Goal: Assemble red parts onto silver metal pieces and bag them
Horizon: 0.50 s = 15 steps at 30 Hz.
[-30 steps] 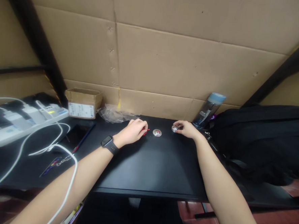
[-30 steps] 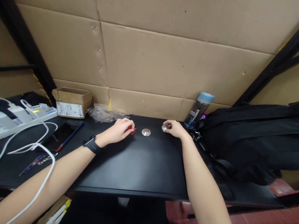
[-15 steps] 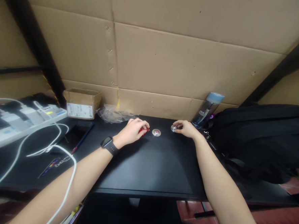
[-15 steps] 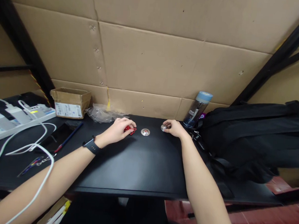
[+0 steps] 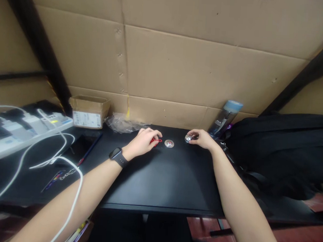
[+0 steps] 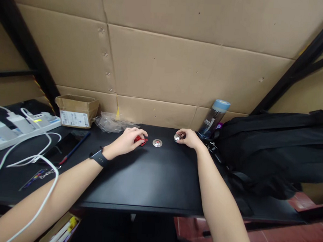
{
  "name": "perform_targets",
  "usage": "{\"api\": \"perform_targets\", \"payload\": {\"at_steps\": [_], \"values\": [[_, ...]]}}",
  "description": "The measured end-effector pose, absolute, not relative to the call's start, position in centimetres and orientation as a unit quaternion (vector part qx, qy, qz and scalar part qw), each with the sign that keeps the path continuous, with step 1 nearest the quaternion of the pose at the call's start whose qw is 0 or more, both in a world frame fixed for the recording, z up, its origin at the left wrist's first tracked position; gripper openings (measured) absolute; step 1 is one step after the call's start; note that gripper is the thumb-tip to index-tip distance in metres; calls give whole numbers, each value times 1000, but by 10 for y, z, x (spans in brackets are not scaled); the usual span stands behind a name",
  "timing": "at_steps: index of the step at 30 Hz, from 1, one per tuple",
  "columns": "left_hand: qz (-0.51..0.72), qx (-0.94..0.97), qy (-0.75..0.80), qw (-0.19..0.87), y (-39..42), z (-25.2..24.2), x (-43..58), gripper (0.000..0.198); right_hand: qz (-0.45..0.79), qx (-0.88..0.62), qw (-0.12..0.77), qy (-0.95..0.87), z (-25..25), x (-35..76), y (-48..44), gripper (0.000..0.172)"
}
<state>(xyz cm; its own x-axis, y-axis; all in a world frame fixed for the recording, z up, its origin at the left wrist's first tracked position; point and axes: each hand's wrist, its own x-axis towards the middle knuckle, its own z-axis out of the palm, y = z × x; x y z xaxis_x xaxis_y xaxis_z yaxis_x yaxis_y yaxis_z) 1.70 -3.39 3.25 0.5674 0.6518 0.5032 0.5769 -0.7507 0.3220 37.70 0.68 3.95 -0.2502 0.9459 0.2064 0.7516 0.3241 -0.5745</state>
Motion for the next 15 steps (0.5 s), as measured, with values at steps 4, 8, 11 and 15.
{"api": "perform_targets", "payload": {"at_steps": [4, 8, 11, 15], "values": [[314, 881, 348, 64, -34, 34, 19, 21, 256, -502, 324, -760, 50, 350, -5, 46], [342, 872, 340, 86, -37, 38, 22, 19, 416, -392, 375, -730, 53, 310, -24, 59], [383, 855, 333, 107, -41, 42, 26, 19, 507, -337, 386, -693, 51, 284, -36, 59], [420, 832, 339, 126, -45, 45, 28, 16, 554, -299, 402, -665, 48, 265, -45, 59]]}}
